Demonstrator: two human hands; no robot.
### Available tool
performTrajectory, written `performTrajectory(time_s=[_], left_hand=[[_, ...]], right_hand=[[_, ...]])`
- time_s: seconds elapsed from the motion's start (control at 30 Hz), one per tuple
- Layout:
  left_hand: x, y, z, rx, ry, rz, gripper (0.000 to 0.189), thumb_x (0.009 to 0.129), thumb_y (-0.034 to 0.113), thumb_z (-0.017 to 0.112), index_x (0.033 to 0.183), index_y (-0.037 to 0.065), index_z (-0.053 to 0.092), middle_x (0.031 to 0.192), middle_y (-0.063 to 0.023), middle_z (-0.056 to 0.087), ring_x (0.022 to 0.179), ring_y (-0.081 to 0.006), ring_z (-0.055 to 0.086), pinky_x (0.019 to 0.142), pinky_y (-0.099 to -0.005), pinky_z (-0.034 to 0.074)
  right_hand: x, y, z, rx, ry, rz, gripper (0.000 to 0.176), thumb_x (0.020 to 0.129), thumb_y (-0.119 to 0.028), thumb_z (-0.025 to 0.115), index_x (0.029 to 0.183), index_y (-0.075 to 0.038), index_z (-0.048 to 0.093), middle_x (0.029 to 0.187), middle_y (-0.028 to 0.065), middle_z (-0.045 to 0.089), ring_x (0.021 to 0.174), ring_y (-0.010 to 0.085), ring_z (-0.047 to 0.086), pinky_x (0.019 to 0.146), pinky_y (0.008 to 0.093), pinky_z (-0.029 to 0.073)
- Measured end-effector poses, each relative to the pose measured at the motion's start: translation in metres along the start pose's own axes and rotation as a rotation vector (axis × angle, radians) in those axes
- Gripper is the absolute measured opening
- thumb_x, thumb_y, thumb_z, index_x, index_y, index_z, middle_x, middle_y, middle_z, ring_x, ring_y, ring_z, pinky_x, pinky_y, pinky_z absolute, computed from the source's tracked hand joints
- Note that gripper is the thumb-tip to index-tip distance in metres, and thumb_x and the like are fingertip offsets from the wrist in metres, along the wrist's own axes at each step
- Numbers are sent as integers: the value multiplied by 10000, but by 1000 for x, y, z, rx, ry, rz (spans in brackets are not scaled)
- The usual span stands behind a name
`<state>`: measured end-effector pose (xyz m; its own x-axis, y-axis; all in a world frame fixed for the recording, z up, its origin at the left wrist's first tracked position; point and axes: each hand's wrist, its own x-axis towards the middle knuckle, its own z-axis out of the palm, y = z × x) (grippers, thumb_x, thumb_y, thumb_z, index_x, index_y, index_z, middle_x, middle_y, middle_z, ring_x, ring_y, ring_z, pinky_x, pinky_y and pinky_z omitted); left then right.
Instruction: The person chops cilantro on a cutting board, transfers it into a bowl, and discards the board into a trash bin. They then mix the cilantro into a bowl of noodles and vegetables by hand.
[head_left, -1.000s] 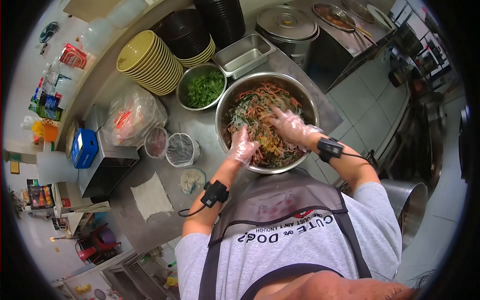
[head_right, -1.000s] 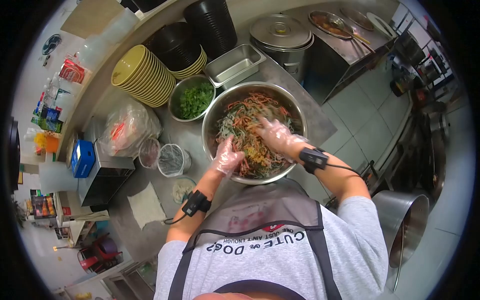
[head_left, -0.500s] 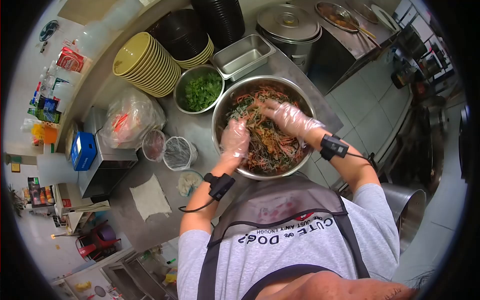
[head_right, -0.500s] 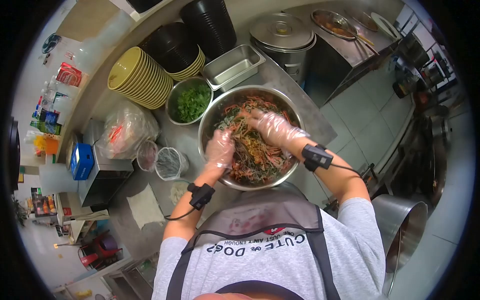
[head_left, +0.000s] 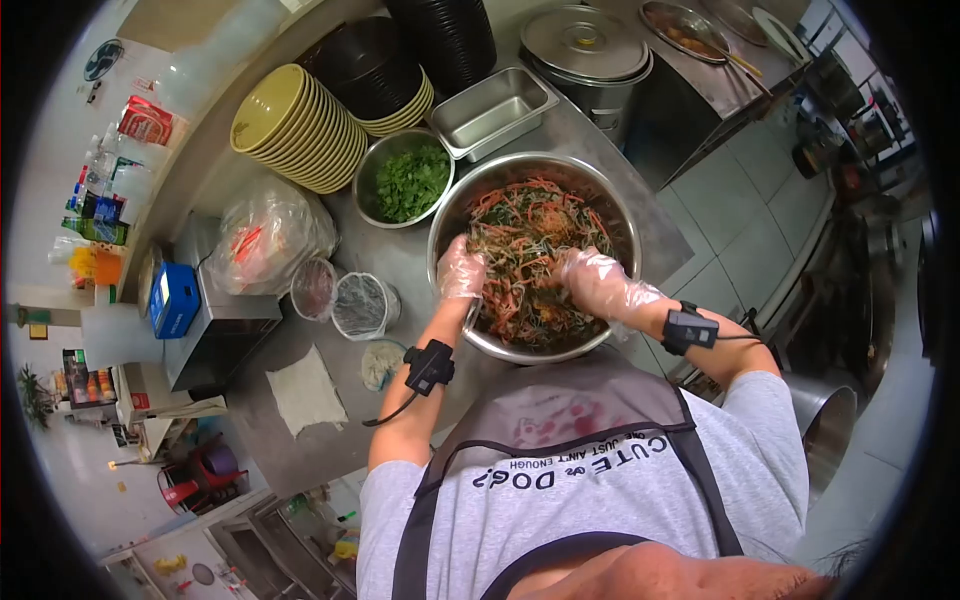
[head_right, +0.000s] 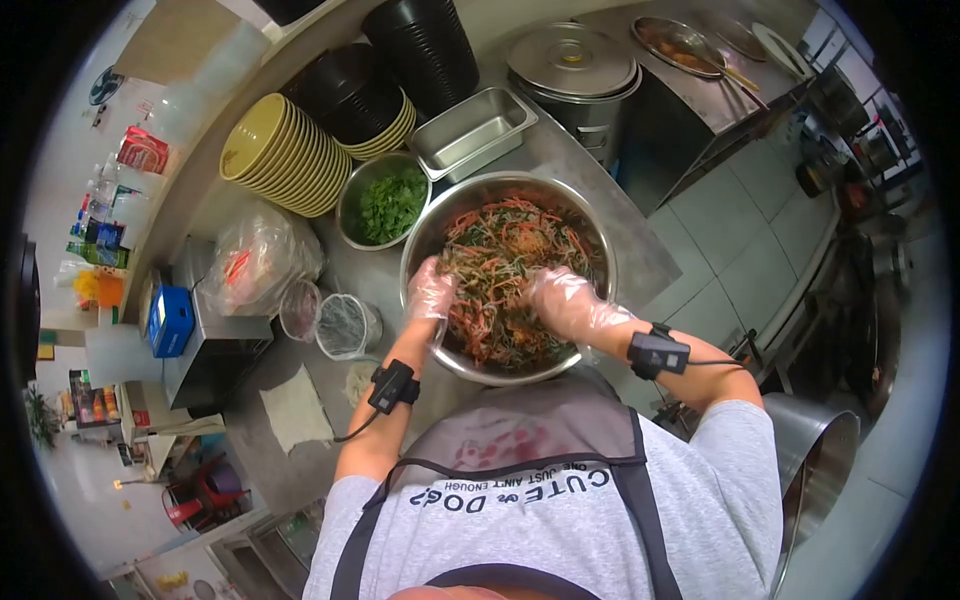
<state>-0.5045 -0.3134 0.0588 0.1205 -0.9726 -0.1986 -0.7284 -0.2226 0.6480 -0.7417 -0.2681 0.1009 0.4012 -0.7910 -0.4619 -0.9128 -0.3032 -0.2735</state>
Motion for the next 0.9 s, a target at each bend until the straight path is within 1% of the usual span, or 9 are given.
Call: performTrajectory(time_s=[0.1,0.27,0.4,0.47,0.53,0.6,0.73,0.8,0.9], left_hand=[[6,-10,5,-104,53,26,488,837,192,617,1301,46,578,1105,-247,684,1001,-404,665,894,-441,513],[-7,-4,7,-438,-279,-65,602,815,159,671,1389,71,512,1170,-217,672,1068,-341,665,929,-409,508],[-25,-15,0,-29,-244,130,742,794,191,744,1464,83,445,959,-150,674,910,-269,656,860,-356,509],[-31,-7,-3,-20,-313,95,867,763,227,768,1513,73,360,1142,-248,639,1044,-355,651,929,-377,506],[-46,18,-10,275,-398,117,1028,710,249,801,1552,60,242,1451,-332,415,1237,-449,543,1059,-435,448],[-50,27,-7,362,-493,124,1154,675,211,816,1567,23,110,1461,-387,334,1296,-472,485,1053,-430,462],[-44,2,12,461,-582,102,1283,622,233,877,1555,-18,33,1431,-386,371,1251,-466,526,1033,-428,481],[-45,-13,13,286,-683,82,1306,600,268,897,1555,-13,53,1394,-375,412,1249,-457,526,1041,-435,473],[-71,-9,7,367,-562,166,1356,570,317,927,1563,14,55,1420,-359,369,1283,-472,479,1067,-454,446]], right_hand=[[-9,-21,19,-330,4,-250,341,883,-210,617,1207,-261,709,1483,59,457,1391,367,396,1101,504,388],[42,-8,7,-379,224,-395,377,864,-228,644,1236,-283,678,1440,71,485,1396,419,361,1077,639,368],[54,19,-2,-233,295,-110,410,845,-171,637,1254,-190,665,1359,187,511,1164,431,588,901,452,561],[33,21,14,-429,227,32,324,816,-156,653,1110,-27,694,1140,169,567,994,358,641,648,417,582],[1,8,23,-519,181,19,312,811,-158,655,1094,-36,705,1175,155,574,1022,354,634,672,387,556],[7,9,58,-522,346,-218,306,827,-193,652,1083,-40,720,1256,171,563,1087,387,617,775,405,527],[26,-44,-3,-602,-3,-407,326,868,-227,622,1177,-190,720,1449,55,494,1366,368,418,1036,572,410],[57,-14,4,-424,296,-403,357,877,-225,618,1226,-208,692,1478,46,469,1367,388,405,1038,591,414],[60,6,-9,-351,220,-204,473,874,-219,635,1341,-286,601,1391,149,502,1119,356,620,823,457,572]])
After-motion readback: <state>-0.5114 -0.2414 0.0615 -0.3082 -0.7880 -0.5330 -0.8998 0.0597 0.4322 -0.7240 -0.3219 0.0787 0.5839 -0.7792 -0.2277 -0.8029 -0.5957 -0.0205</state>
